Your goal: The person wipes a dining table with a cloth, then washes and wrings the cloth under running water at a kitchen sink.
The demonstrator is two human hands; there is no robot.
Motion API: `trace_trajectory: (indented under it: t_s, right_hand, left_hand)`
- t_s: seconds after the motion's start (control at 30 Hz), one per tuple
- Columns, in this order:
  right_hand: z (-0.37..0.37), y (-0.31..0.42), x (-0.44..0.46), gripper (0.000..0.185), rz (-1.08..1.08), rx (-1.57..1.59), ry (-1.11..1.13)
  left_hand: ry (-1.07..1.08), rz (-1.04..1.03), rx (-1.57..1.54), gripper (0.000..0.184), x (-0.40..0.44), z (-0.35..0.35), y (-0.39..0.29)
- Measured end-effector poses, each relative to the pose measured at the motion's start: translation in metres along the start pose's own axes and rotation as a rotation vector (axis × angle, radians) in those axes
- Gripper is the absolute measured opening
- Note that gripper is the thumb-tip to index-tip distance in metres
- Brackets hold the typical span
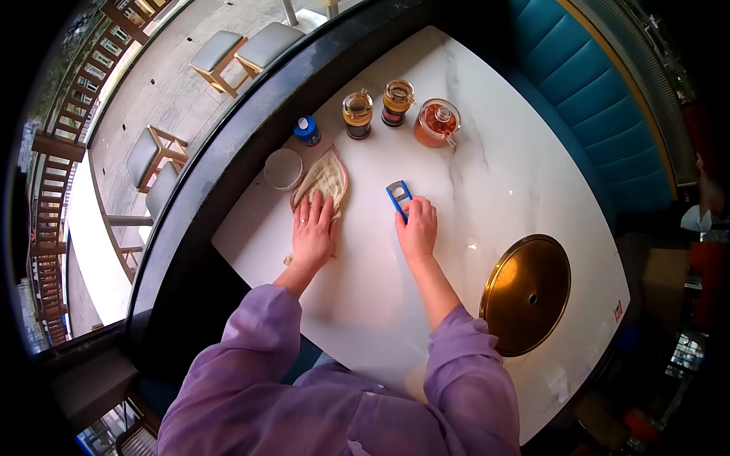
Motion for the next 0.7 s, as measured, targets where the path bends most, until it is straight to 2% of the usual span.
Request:
trace_trajectory:
  t_s: [0.07, 0.13, 0.2, 0.33, 0.4, 0.53, 0.6, 0.63, 0.7]
  right_hand:
    - [-0.023, 0.016, 0.034, 0.023, 0.038, -0.030, 0.029]
    - [-0.044, 0.035, 0.056, 0.023, 0.035, -0.013, 0.077]
    - [-0.054, 0.063, 0.066, 0.025, 0.199, 0.007, 0.080]
    - [-0.042, 0.084, 0.044, 0.025, 0.231, 0.064, 0.075]
    - [-0.032, 0.074, 0.019, 0.023, 0.214, 0.096, 0.098]
    - [-0.009, 0.034, -0.017, 0.019, 0.108, 0.090, 0.099]
    - [-0.001, 0.020, -0.021, 0.017, 0.060, 0.078, 0.113]
    - [0.002, 0.018, -0.021, 0.016, 0.051, 0.088, 0.114]
    - [0.003, 0.024, -0.020, 0.016, 0.048, 0.103, 0.117]
  left_hand:
    - [0.106, 0.040, 0.025, 0.049, -0.050, 0.006, 0.020]
    - [0.110, 0.082, 0.091, 0.049, -0.078, 0.020, 0.047]
    - [0.063, 0.170, 0.141, 0.049, -0.077, 0.033, 0.077]
    - [0.075, 0.433, 0.073, 0.048, -0.040, 0.021, 0.132]
    - [-0.168, 0.366, 0.172, 0.049, -0.023, 0.012, 0.141]
    - [-0.175, 0.456, 0.203, 0.046, -0.024, 0.025, 0.128]
    - [-0.036, 0.358, 0.027, 0.041, -0.038, 0.031, 0.112]
    - [-0.154, 0.265, 0.103, 0.035, -0.047, 0.040, 0.101]
    - [-0.153, 0.269, 0.055, 0.032, -0.068, 0.045, 0.100]
Point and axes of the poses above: each hand's wrist, its own x-axis towards the middle knuckle, its own z-axis out of the back of the hand, y = z × x, the point moved 7 cm from there along x, towards the middle knuckle, and after that the axes turned 8 degrees about y, right-handed, at the moved point
